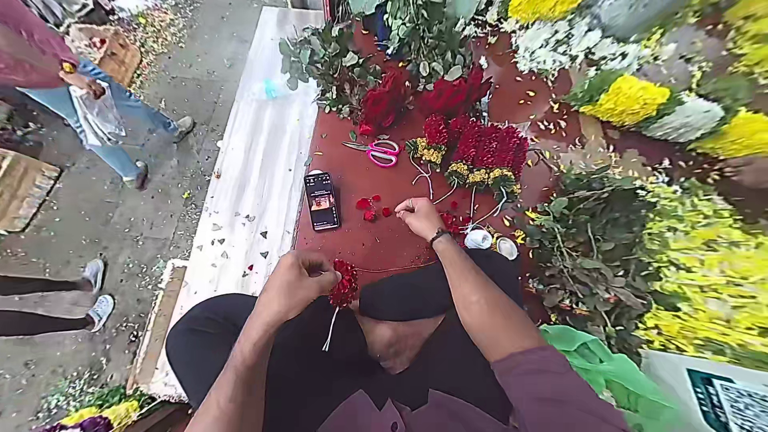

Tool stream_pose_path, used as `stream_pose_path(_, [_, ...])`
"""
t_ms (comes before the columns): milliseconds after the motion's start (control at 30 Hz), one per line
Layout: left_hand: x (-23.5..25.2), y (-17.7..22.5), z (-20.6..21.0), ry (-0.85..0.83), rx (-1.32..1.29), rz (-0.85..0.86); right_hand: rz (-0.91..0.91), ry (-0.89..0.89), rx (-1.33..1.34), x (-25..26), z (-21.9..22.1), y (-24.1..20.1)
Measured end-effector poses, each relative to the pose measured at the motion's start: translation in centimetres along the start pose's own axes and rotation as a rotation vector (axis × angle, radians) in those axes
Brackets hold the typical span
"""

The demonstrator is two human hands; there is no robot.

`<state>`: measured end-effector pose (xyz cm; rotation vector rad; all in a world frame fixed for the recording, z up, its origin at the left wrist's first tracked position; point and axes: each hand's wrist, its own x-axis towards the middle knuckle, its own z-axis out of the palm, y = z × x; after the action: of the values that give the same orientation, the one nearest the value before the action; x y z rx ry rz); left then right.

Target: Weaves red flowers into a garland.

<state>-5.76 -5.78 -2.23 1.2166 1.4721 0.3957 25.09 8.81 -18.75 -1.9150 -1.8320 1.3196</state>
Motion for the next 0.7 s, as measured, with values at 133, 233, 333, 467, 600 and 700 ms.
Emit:
stream_pose_path(133, [0.3,-1.2,0.1,0.07,-0.163,0.056,0.03,0.007,-0.341,5.2,2.5,0.5])
stream_pose_path(233, [0.7,-2.2,0.4,0.085,-0.112,-0.006,0.055,-0.056,-0.282,7.1,4.2,1.4])
stream_pose_path(333, [0.9,-2.5,0.6,0.084,-0.059,-0.041,0.132,-0.118,0.04,6.5,3.5,0.8])
stream_pose_path(467, [1.3,-2.5,1.2,0.059,-0.002,-0.021,0.238,-0.136,0.248,4.4,1.0,0.0])
stream_pose_path(600, [1.2,-2.6,1.6,0.05,0.008,-0.022,0.192,-0.066,0.329,2.9,0.1,0.1])
stream_pose_path(700, [1.0,-2.6,1.6,0.074,0.013,-0.04,0.18,-0.064,0.407,1.8,-0.3,-0.4])
